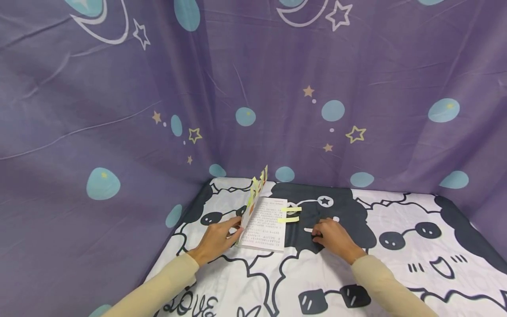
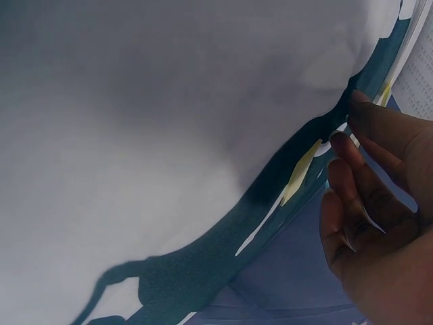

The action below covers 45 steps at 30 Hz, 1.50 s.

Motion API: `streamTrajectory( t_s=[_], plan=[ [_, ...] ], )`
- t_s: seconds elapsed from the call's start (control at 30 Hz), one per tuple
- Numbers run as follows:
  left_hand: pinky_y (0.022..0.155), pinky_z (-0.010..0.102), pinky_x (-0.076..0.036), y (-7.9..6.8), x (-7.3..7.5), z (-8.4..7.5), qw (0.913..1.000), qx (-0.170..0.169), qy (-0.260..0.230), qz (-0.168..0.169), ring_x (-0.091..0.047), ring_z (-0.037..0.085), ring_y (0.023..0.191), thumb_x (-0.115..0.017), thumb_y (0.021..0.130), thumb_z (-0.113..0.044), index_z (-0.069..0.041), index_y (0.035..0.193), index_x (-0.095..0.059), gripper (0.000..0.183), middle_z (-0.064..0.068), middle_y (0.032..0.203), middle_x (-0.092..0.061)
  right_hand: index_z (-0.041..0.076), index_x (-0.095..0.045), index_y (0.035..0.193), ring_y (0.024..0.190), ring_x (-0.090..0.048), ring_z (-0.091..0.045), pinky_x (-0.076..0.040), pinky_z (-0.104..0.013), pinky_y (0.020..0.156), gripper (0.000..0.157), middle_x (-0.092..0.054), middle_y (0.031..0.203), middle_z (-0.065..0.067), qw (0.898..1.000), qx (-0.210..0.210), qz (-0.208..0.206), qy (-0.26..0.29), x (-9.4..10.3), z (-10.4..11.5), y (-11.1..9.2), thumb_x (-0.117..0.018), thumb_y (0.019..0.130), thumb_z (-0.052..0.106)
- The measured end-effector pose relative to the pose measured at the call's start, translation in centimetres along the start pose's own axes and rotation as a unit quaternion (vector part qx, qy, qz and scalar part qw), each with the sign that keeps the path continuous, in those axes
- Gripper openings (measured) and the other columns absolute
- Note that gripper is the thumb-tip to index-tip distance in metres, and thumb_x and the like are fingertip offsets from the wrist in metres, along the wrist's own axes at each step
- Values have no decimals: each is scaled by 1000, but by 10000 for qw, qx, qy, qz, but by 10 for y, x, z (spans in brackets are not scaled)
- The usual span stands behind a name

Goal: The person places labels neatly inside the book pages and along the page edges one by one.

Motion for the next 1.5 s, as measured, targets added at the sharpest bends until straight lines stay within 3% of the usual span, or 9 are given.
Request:
streamTrajectory(
  t_s=[0.2,0.53,0.8,1.03,1.2,1.5],
  plan=[
    [86,30,-61,6,-13,-8,9988,-136,-40,460,-73,22,108,-75,95,-15,-5,134,-67,41,10,121,-74,15,-78,83,74,-57,-10,-54,-33,66,18,-63,78,10,9999,-95,99,46,0,0,-2,-91,74,6],
    [89,31,-60,13,-33,-19,9899,-12,304,1386,-71,19,109,-71,99,-27,-10,133,-71,38,6,123,-73,16,-78,82,74,-56,-7,-52,-30,64,13,-64,80,12,9997,18,181,147,-1,-1,-3,-90,78,14],
    [94,31,-58,16,-45,-24,9840,-348,513,1672,-69,18,113,-74,97,-29,-11,128,-74,36,5,126,-72,16,-79,83,76,-59,-10,-55,-33,67,15,-65,82,10,9998,-64,151,122,0,-1,-5,-92,77,21],
    [96,28,-56,14,-53,-24,9727,-564,730,2128,-66,14,111,-73,97,-37,-14,126,-75,38,0,123,-72,15,-80,86,76,-58,-9,-54,-32,66,15,-64,82,9,9996,-166,192,81,1,-1,-9,-92,77,19],
    [99,28,-53,13,-58,-24,9658,-764,788,2347,-66,14,111,-73,96,-39,-15,124,-76,37,-1,123,-73,12,-80,90,77,-60,-11,-56,-34,68,19,-65,83,7,9987,-479,162,68,6,-5,-14,-93,75,15],
    [99,28,-53,15,-60,-24,9623,-684,772,2517,-66,13,110,-74,95,-40,-17,123,-77,36,-3,121,-74,11,-81,86,86,-66,-20,-60,-41,78,16,-70,86,6,9977,-647,189,15,12,-16,-25,-89,76,1]
  ],
)
Point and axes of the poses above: each hand's wrist, its own y-axis towards the middle knuckle, its own x-axis out of the back of the hand, z = x × y, the point moved 4 cm from there along y, towards the middle knuckle
